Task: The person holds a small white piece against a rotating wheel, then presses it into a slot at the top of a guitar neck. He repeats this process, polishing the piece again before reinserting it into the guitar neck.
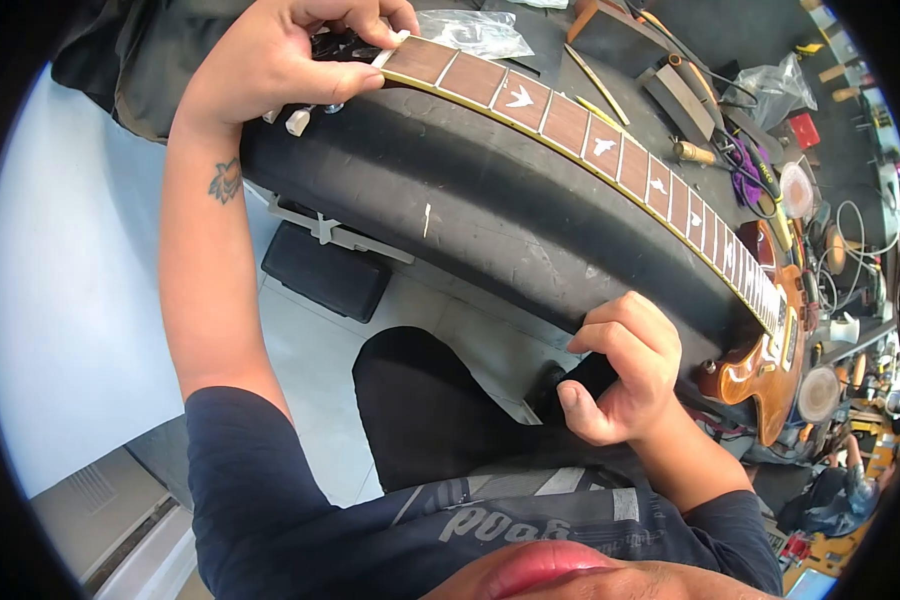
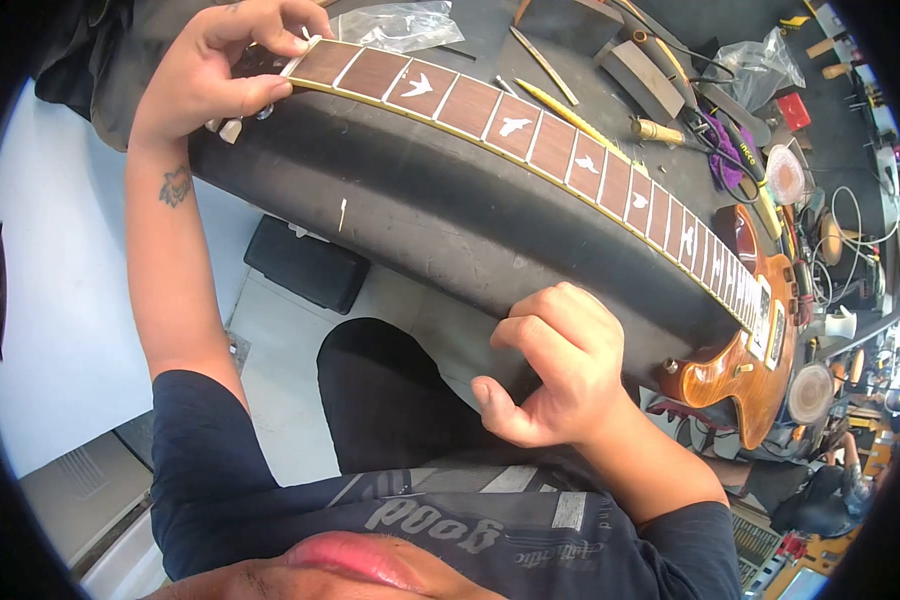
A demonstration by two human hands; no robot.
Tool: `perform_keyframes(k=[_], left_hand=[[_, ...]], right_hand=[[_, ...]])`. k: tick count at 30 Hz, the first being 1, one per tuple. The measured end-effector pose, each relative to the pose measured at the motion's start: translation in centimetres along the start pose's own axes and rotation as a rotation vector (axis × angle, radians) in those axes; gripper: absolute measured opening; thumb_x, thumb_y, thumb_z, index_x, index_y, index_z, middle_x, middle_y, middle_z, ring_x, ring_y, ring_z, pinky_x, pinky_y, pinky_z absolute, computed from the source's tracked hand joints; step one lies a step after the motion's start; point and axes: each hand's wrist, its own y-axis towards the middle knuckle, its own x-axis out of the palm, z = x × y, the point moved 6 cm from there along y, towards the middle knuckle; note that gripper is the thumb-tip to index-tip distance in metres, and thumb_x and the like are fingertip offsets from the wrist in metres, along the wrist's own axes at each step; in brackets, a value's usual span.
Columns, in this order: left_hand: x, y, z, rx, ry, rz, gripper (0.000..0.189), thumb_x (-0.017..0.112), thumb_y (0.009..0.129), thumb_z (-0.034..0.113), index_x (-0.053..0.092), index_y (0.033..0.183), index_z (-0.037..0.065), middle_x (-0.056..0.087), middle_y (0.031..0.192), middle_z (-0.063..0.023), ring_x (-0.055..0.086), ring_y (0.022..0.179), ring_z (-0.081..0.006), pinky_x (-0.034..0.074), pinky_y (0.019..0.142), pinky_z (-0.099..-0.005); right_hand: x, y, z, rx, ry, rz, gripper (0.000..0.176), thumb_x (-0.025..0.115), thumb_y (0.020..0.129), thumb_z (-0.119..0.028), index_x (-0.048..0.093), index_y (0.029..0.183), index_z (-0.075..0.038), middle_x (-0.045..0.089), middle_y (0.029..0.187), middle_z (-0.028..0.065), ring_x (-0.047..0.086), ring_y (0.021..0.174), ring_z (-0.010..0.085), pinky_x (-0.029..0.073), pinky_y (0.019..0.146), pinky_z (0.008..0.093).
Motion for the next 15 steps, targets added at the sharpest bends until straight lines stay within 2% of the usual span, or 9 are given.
perform_keyframes(k=[3, 12, 15], left_hand=[[0.29, 0.31, 0.06, 0.070, -0.026, -0.001, 0.027, 0.087, 0.065, -0.002, 0.070, 0.086, 0.002, 0.073, 0.110, -0.0150, 0.066, 0.101, -0.0201, 0.050, 0.089, -0.0321], [0.23, 0.03, 0.26, 0.004, 0.078, 0.022, 0.025, 0.085, 0.064, -0.001, 0.072, 0.085, 0.002, 0.074, 0.110, -0.0153, 0.066, 0.095, -0.0193, 0.049, 0.085, -0.0310], [0.43, 0.10, 0.78, 0.071, 0.126, 0.039, 0.023, 0.084, 0.064, -0.002, 0.074, 0.084, 0.002, 0.075, 0.107, -0.0158, 0.066, 0.093, -0.0190, 0.050, 0.084, -0.0302]], right_hand=[[-0.06, -0.01, 0.04, 0.003, 0.014, 0.009, 0.031, 0.077, 0.068, -0.032, 0.064, 0.077, -0.006, 0.057, 0.073, 0.0083, 0.051, 0.058, 0.0252, 0.040, 0.053, 0.0364], [-0.26, -0.01, 0.17, 0.006, 0.026, 0.017, 0.030, 0.077, 0.068, -0.031, 0.063, 0.077, -0.006, 0.056, 0.073, 0.0071, 0.049, 0.057, 0.0247, 0.039, 0.052, 0.0365], [-0.30, 0.01, 0.20, 0.011, 0.031, 0.018, 0.030, 0.077, 0.068, -0.031, 0.063, 0.076, -0.006, 0.056, 0.073, 0.0069, 0.049, 0.057, 0.0247, 0.039, 0.052, 0.0363]])
